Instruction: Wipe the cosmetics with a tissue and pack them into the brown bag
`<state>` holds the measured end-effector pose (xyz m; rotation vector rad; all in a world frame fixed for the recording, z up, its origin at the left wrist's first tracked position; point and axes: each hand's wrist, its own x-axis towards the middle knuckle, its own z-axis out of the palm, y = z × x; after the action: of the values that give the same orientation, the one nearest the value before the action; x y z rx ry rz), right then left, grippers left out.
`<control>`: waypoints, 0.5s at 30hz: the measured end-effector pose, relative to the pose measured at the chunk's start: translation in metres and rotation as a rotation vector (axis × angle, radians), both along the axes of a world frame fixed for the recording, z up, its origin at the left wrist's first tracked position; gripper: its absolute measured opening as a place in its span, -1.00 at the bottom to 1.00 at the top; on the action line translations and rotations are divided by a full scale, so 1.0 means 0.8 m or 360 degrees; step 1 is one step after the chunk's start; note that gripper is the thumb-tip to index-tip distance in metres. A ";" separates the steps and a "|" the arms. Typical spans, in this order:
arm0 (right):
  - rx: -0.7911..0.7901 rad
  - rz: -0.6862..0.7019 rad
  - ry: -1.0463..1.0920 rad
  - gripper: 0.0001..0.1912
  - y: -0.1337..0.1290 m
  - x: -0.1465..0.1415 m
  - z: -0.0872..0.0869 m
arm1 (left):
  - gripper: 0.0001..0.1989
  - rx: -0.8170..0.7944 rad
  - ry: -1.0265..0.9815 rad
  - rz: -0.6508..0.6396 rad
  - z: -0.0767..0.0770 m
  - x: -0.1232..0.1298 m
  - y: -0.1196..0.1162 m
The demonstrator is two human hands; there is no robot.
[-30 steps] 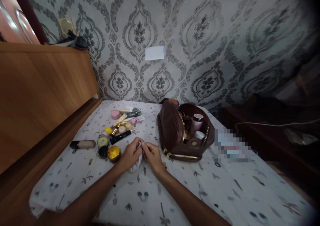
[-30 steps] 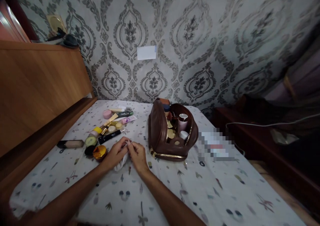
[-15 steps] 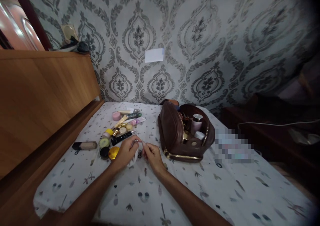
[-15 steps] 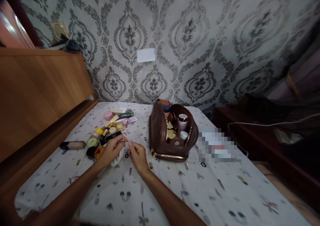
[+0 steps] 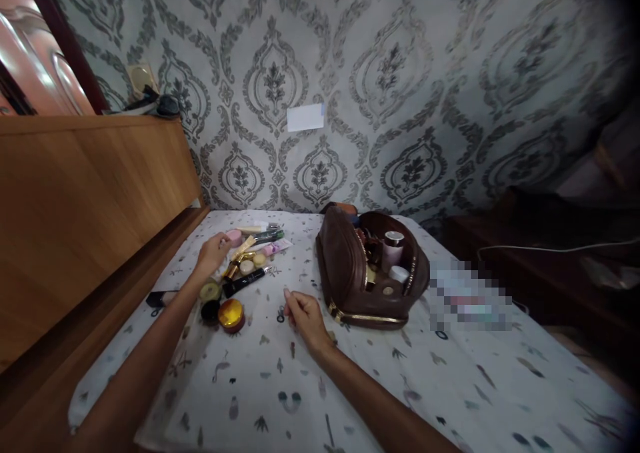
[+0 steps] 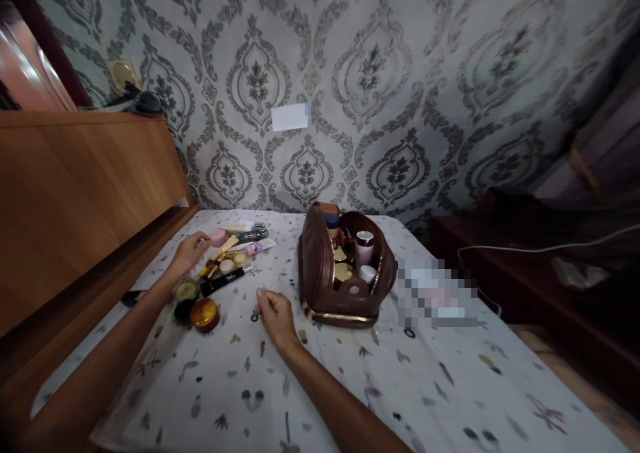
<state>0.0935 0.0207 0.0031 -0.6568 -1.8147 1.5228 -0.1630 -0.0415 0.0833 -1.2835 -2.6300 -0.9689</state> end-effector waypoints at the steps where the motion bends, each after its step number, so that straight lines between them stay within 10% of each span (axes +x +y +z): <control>1: 0.0007 0.0000 0.0002 -0.33 0.000 0.000 0.001 | -0.73 -0.0062 0.0007 0.0068 0.001 -0.013 0.006; 15: 0.0113 -0.0040 0.0062 -0.32 -0.003 0.000 0.004 | -0.58 -0.0627 0.0151 0.0259 -0.014 -0.028 0.073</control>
<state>0.0936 0.0184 0.0066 -0.6098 -1.8160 1.4383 -0.1856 0.0171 0.0722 -1.1159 -2.8857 -0.3685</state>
